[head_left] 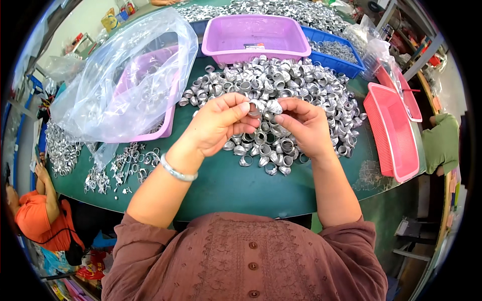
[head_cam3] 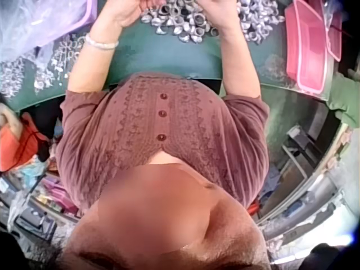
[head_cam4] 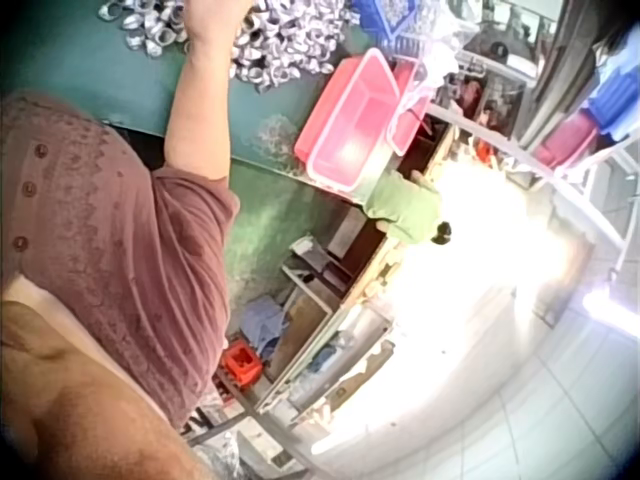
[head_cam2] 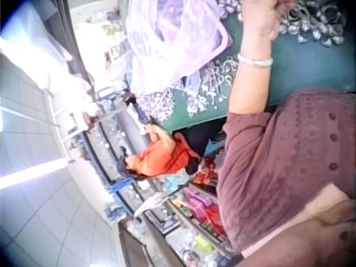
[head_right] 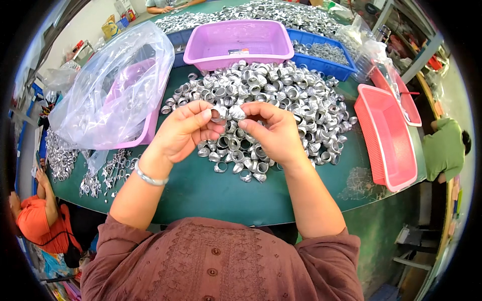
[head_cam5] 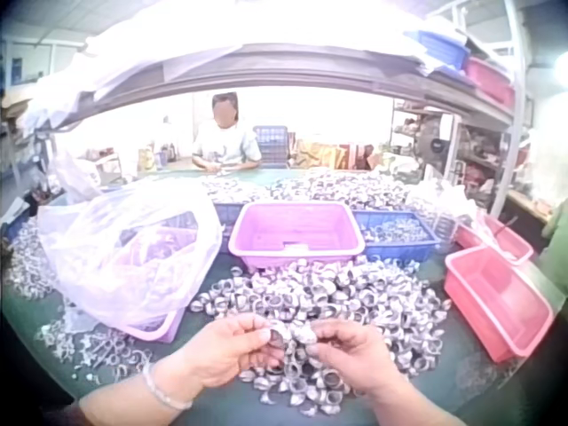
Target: The person picks up metal ring castings from a pile on the table by hand, turns them over and compares them together, and sets them down onto the table.
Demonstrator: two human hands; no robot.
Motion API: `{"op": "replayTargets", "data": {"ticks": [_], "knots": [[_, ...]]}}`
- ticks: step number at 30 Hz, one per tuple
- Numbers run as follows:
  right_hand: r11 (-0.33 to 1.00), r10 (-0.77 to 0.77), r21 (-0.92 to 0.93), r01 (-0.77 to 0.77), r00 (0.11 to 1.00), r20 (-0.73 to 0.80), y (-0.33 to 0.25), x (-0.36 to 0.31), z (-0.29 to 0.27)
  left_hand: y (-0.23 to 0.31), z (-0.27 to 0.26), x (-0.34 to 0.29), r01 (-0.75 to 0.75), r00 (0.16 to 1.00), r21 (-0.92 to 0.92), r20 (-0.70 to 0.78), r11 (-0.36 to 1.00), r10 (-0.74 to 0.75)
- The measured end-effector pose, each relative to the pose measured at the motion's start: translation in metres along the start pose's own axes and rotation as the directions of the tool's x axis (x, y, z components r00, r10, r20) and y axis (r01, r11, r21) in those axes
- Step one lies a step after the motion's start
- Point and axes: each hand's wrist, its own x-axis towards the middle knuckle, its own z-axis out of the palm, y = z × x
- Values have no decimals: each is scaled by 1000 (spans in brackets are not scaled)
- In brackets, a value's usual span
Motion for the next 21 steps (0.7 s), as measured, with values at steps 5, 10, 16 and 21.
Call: {"op": "replayTargets", "data": {"ticks": [5,10,16,21], "knots": [[993,-112,-15,113,991,71,5,-6,4,-10,3,-17,10,1000,-175,11,984,-8],[868,-330,-337,365,931,157,-4,-8,16,-21,-4,-22,-10,1000,-273,-30,962,2],[902,-277,-314,296,955,106,6,-15,24,-29,-7,-23,-23,998,-298,-70,954,3],[862,-273,-394,317,948,165,7,-15,25,-36,-12,-25,-34,996,-301,-94,953,5]]}}
